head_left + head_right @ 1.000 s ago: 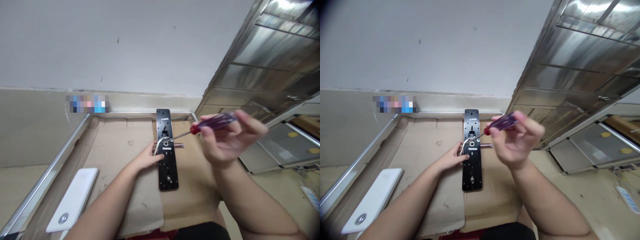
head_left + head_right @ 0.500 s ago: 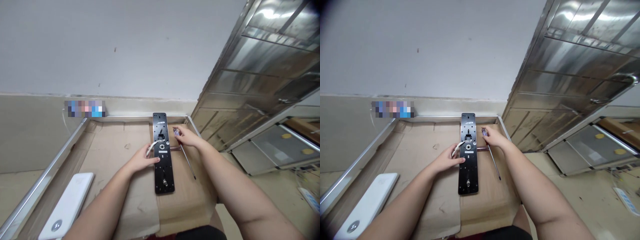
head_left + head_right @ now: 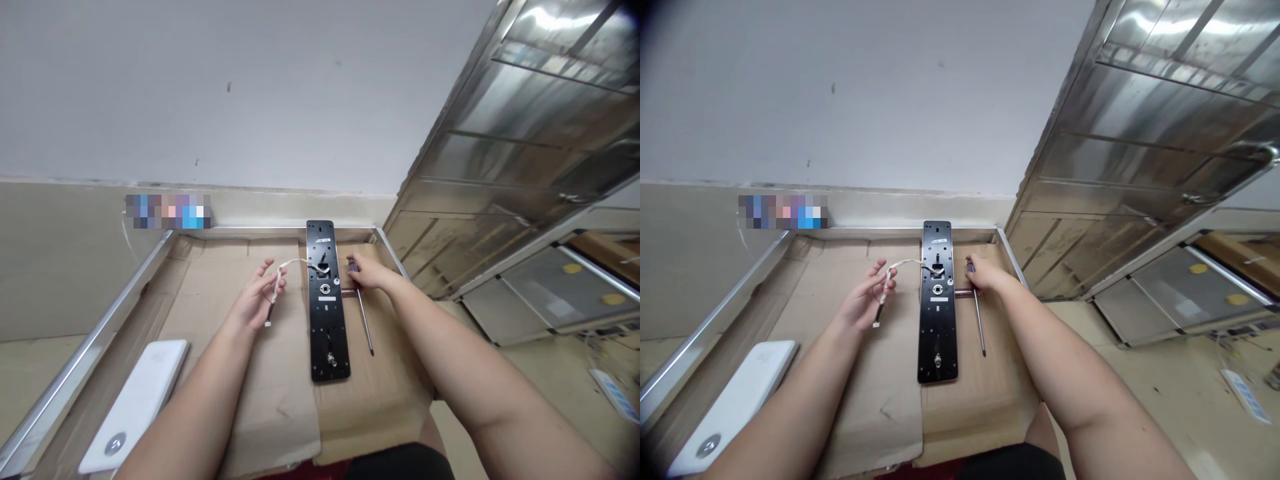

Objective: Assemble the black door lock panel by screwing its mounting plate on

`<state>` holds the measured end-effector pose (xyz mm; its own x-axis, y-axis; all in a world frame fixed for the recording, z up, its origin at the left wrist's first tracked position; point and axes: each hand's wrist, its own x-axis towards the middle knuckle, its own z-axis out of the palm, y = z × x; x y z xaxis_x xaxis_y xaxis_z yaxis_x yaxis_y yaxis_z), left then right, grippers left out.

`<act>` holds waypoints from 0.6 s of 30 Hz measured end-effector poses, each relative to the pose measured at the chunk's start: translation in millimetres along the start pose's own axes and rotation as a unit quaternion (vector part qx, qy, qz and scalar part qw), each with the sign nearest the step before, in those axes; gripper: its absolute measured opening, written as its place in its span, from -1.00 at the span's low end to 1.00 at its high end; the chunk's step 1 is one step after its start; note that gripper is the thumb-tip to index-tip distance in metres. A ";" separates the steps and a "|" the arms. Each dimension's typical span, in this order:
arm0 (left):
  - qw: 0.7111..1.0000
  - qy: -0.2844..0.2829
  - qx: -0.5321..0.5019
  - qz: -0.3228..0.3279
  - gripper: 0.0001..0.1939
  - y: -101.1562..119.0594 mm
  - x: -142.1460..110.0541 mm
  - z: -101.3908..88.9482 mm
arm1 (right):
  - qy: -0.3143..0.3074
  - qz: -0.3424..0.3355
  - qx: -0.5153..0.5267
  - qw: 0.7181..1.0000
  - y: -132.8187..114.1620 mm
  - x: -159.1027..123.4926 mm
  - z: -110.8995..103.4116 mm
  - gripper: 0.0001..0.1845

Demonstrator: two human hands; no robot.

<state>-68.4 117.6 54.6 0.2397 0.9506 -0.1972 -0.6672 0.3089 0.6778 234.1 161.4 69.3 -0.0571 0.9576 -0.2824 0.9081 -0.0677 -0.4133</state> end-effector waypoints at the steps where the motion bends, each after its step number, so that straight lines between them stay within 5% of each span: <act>1: 1.000 0.000 -0.028 -0.014 -0.52 2.2 -0.3 -0.3 | 0.002 0.001 -0.002 1.000 0.5 0.1 -0.5 -0.42; 7: 0.995 -0.046 -0.083 -0.033 -0.71 9.6 -4.1 -8.4 | 0.016 -0.014 -0.015 1.000 3.2 0.8 -5.9 -0.40; 14: 0.986 -0.006 -0.137 0.094 -0.84 15.5 -0.9 -17.3 | 0.021 -0.025 -0.018 0.999 3.7 -0.4 -9.6 -0.40; 18: 0.982 0.048 -0.178 0.049 -0.85 11.7 7.8 -14.4 | 0.022 -0.029 -0.015 0.999 3.1 -1.1 -10.5 -0.41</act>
<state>-84.5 129.1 50.9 0.1061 0.9696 -0.2207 -0.8922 0.1908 0.4093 241.3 163.1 77.4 -0.0930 0.9712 -0.2192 0.9156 -0.0031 -0.4022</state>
